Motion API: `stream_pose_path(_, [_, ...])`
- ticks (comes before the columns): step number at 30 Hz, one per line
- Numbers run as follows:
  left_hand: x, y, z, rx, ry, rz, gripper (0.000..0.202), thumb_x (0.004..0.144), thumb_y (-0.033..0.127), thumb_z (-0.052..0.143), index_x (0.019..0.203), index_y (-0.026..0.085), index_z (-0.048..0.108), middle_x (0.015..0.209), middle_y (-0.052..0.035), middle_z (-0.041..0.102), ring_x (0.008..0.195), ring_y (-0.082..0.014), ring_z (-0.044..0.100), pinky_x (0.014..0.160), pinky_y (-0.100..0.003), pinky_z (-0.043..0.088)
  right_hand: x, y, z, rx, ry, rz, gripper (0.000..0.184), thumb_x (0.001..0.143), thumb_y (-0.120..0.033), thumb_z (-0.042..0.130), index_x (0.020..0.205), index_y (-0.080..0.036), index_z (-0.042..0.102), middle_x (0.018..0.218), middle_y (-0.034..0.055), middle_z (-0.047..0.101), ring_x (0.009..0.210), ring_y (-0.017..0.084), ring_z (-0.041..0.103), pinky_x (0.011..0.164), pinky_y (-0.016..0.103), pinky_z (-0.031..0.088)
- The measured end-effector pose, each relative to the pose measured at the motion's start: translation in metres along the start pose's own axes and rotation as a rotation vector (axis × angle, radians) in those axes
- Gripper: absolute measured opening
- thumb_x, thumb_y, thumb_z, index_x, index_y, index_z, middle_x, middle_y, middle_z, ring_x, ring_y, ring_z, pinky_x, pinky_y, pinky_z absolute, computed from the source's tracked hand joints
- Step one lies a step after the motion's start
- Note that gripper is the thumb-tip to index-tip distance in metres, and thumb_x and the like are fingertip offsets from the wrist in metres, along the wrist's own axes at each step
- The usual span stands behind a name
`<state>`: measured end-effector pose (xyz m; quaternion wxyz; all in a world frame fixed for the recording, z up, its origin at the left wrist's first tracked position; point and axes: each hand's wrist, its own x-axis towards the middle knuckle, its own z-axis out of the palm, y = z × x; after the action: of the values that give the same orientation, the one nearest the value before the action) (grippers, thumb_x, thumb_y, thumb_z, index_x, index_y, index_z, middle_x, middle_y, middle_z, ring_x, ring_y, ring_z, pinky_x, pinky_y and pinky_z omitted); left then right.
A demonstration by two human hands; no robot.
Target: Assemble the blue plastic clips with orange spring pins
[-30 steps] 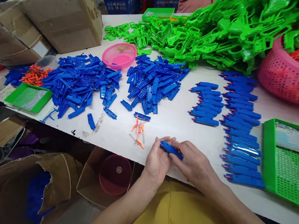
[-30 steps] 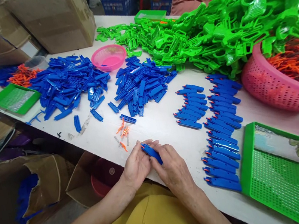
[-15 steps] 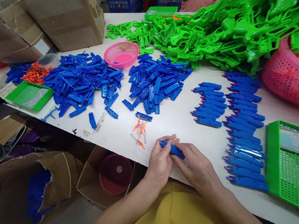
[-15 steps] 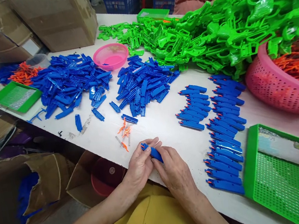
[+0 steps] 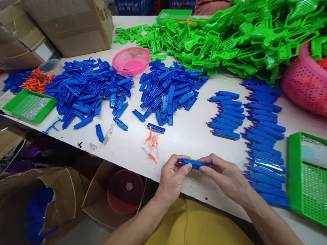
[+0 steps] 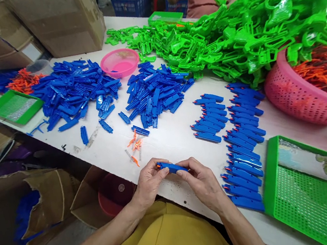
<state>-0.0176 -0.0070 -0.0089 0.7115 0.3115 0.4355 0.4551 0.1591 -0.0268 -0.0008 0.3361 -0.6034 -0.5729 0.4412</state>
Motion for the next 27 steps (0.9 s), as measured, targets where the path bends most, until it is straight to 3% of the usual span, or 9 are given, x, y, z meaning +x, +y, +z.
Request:
stream_pose_path(5, [0.008, 0.001, -0.004, 0.012, -0.030, -0.016, 0.023, 0.072, 0.032, 0.080, 0.087, 0.017, 0.072, 0.076, -0.0009, 0.063, 0.073, -0.0152, 0.057, 0.075, -0.029, 0.045, -0.003, -0.001, 0.009, -0.104, 0.030, -0.019, 0.033, 0.092, -0.050, 0.054, 0.093, -0.021, 0.070, 0.079, 0.0028, 0.070, 0.070, 0.017, 0.061, 0.063, 0.028, 0.049])
stream_pose_path(9, [0.011, -0.003, -0.003, 0.058, -0.005, -0.033, 0.022, 0.074, 0.030, 0.078, 0.091, 0.017, 0.071, 0.077, -0.0021, 0.065, 0.074, -0.0165, 0.059, 0.075, -0.030, 0.045, -0.005, 0.012, 0.013, -0.289, 0.077, -0.117, 0.038, 0.091, -0.053, 0.055, 0.111, -0.022, 0.064, 0.094, 0.0056, 0.073, 0.076, 0.019, 0.067, 0.067, 0.031, 0.052])
stream_pose_path(12, [0.002, 0.000, -0.004, 0.071, -0.025, -0.041, 0.043, 0.072, 0.024, 0.080, 0.114, 0.021, 0.067, 0.106, -0.0091, 0.070, 0.094, -0.0223, 0.064, 0.084, -0.034, 0.048, -0.004, 0.028, 0.007, -0.451, 0.056, -0.194, 0.038, 0.092, -0.054, 0.054, 0.114, -0.024, 0.061, 0.094, 0.0051, 0.072, 0.075, 0.020, 0.067, 0.066, 0.032, 0.052])
stream_pose_path(15, [-0.011, 0.020, -0.020, 0.154, -0.017, 0.080, 0.053, 0.077, 0.024, 0.077, 0.128, 0.025, 0.063, 0.129, -0.0120, 0.063, 0.112, -0.0256, 0.060, 0.091, -0.035, 0.047, 0.003, 0.040, -0.011, -0.637, 0.205, -0.248, 0.036, 0.095, -0.052, 0.048, 0.105, -0.022, 0.064, 0.092, 0.0081, 0.070, 0.080, 0.023, 0.066, 0.068, 0.036, 0.052])
stream_pose_path(18, [-0.007, 0.058, -0.064, 0.455, 0.134, 0.255, 0.025, 0.087, 0.030, 0.065, 0.110, 0.022, 0.073, 0.109, -0.0092, 0.070, 0.102, -0.0242, 0.062, 0.092, -0.034, 0.045, 0.014, 0.044, -0.031, -0.842, 0.388, -0.264, 0.037, 0.098, -0.046, 0.041, 0.100, -0.019, 0.066, 0.093, 0.0131, 0.068, 0.091, 0.030, 0.062, 0.074, 0.043, 0.050])
stream_pose_path(21, [0.019, 0.098, -0.131, 0.909, 0.464, 0.470, 0.026, 0.091, 0.031, 0.056, 0.111, 0.020, 0.067, 0.114, -0.0106, 0.066, 0.106, -0.0263, 0.059, 0.097, -0.039, 0.043, 0.024, 0.035, -0.034, -0.955, 0.486, -0.294, 0.034, 0.099, -0.038, 0.043, 0.110, -0.016, 0.065, 0.105, 0.0167, 0.067, 0.100, 0.032, 0.058, 0.079, 0.044, 0.049])
stream_pose_path(23, [0.041, 0.119, -0.175, 1.177, 0.648, 0.519, 0.034, 0.089, 0.030, 0.054, 0.120, 0.017, 0.061, 0.125, -0.0154, 0.060, 0.116, -0.0303, 0.053, 0.103, -0.044, 0.040, 0.031, 0.023, -0.018, -0.920, 0.489, -0.377, 0.029, 0.099, -0.033, 0.045, 0.114, -0.016, 0.063, 0.107, 0.0160, 0.066, 0.099, 0.029, 0.059, 0.082, 0.043, 0.049])
stream_pose_path(25, [0.059, 0.134, -0.207, 1.362, 0.765, 0.467, 0.043, 0.086, 0.030, 0.057, 0.125, 0.013, 0.055, 0.131, -0.0200, 0.055, 0.124, -0.0347, 0.047, 0.108, -0.050, 0.034, 0.036, 0.007, 0.013, -0.791, 0.375, -0.497, 0.024, 0.100, -0.029, 0.044, 0.111, -0.018, 0.063, 0.100, 0.0120, 0.067, 0.093, 0.024, 0.061, 0.081, 0.038, 0.050])
stream_pose_path(27, [0.071, 0.142, -0.225, 1.441, 0.760, 0.413, 0.052, 0.083, 0.034, 0.059, 0.129, 0.010, 0.051, 0.131, -0.0219, 0.055, 0.126, -0.0373, 0.044, 0.108, -0.052, 0.032, 0.041, -0.009, 0.053, -0.661, 0.192, -0.599, 0.021, 0.101, -0.027, 0.043, 0.107, -0.020, 0.061, 0.094, 0.0081, 0.066, 0.089, 0.020, 0.061, 0.077, 0.031, 0.050])
